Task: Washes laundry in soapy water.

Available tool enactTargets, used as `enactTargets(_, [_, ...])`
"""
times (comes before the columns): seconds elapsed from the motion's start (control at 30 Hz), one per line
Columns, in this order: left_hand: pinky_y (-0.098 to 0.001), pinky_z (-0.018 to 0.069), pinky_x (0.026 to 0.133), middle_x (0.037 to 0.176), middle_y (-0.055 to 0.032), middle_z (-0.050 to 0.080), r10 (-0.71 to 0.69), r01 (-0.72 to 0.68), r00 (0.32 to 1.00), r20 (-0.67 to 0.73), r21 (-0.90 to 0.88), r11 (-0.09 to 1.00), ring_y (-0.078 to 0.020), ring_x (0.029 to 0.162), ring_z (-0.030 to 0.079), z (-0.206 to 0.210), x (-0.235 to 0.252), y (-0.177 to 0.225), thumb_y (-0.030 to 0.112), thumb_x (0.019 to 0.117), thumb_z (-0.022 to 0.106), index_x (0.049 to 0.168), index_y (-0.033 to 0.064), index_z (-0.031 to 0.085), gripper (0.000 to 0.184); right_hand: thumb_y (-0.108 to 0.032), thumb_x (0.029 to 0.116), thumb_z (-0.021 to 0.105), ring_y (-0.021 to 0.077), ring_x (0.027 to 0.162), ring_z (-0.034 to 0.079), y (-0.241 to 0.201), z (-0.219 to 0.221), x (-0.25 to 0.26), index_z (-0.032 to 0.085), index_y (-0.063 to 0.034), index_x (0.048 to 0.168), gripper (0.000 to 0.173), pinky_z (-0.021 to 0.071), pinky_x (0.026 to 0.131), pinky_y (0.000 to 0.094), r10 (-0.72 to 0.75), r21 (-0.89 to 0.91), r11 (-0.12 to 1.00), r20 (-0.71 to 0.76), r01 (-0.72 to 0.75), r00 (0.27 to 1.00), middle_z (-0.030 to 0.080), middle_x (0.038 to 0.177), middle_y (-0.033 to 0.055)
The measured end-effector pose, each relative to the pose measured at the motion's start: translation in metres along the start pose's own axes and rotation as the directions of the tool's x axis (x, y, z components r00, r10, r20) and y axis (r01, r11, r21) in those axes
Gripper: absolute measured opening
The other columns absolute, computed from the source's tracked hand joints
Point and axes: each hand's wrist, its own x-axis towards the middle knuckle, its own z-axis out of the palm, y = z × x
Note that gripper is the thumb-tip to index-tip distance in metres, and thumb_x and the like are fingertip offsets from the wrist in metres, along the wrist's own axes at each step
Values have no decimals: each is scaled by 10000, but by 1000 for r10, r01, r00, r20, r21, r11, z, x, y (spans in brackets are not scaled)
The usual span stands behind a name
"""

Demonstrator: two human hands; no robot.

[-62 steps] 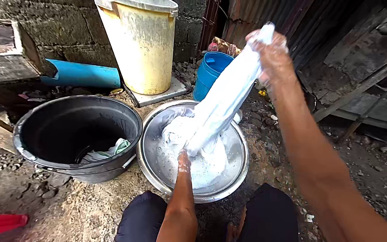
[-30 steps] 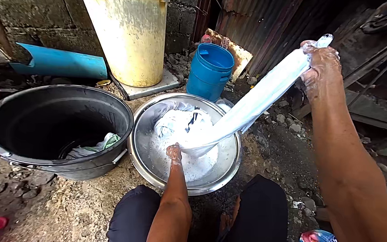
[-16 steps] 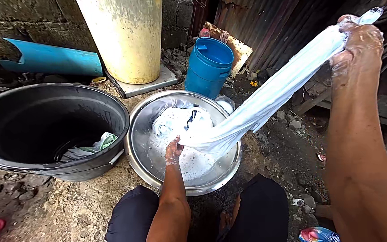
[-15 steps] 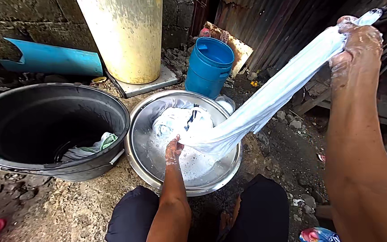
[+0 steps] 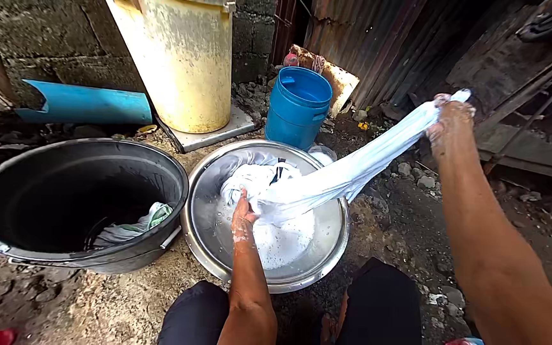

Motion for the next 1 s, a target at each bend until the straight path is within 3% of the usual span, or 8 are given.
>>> enactTargets(0.13, [-366, 583, 870, 1130, -31, 698, 212, -205, 933, 290, -55, 977, -139, 1024, 672, 17, -20, 37, 627, 1043, 337, 1323, 168, 565, 584, -80, 1012, 596, 113, 1022, 606, 28, 18, -8, 507, -43, 1371, 371, 544, 877, 272, 69, 60, 996, -18, -68, 997, 578, 1176, 78])
enactTargets(0.2, [-338, 593, 871, 1099, 22, 717, 414, -351, 820, 395, -224, 909, -95, 1014, 682, 12, -28, 63, 724, 997, 297, 1261, 193, 605, 669, -87, 1010, 609, 126, 1051, 610, 31, 15, -3, 505, -43, 1391, 397, 543, 892, 274, 73, 56, 996, -51, -70, 996, 583, 1209, 91])
enactTargets(0.3, [-402, 572, 971, 1188, -13, 712, 695, -435, 611, 380, -572, 695, -149, 1119, 677, -16, -19, 80, 733, 908, 528, 1274, 184, 630, 668, -112, 999, 628, 153, 1138, 601, 28, -3, 17, 442, -53, 1461, 502, 536, 949, 303, 63, 53, 997, -134, -56, 989, 567, 1293, 111])
enactTargets(0.37, [-415, 565, 976, 1243, 11, 683, 660, -513, 695, 287, -445, 734, -138, 1165, 647, -37, -11, 65, 770, 945, 388, 1340, 251, 572, 677, -115, 1013, 610, 162, 1197, 582, 22, -16, 29, 395, -47, 1490, 527, 528, 984, 304, 67, 121, 992, -167, -47, 984, 544, 1341, 116])
enactTargets(0.47, [-514, 553, 944, 1298, -40, 657, 312, -257, 920, 239, -235, 937, -208, 1180, 632, -29, -8, 34, 898, 868, 151, 1444, 252, 482, 926, -158, 1040, 572, 135, 1226, 566, 3, -14, 27, 418, -39, 1484, 485, 506, 1010, 273, 2, 40, 999, -106, 2, 994, 543, 1368, 108])
enactTargets(0.7, [-538, 530, 985, 1377, -70, 617, 252, -159, 934, 256, -333, 929, -246, 1250, 601, -30, -8, 37, 892, 869, 152, 1492, 220, 430, 958, -114, 1032, 577, 68, 1029, 600, -41, 4, 22, 467, -39, 1406, 397, 527, 879, 211, -107, 4, 994, -42, 107, 993, 570, 1175, 63])
enactTargets(0.87, [-461, 548, 943, 1267, -83, 632, 210, -191, 975, 73, -215, 958, -210, 1141, 627, -21, 6, 23, 417, 1092, 390, 1397, 147, 492, 420, -93, 1062, 500, 19, 980, 580, -86, -8, 19, 450, -40, 1356, 304, 508, 862, 168, -240, 57, 970, 45, 237, 970, 543, 1111, 18])
enactTargets(1.0, [-492, 498, 1004, 1385, -187, 542, 157, -177, 967, -200, -85, 981, -271, 1218, 571, -22, 21, 8, 263, 1096, 452, 1462, 49, 435, 424, -71, 1021, 529, 25, 1035, 584, -125, -11, -3, 520, -24, 1306, 289, 502, 895, 181, -382, -10, 922, 127, 386, 915, 579, 1142, 26])
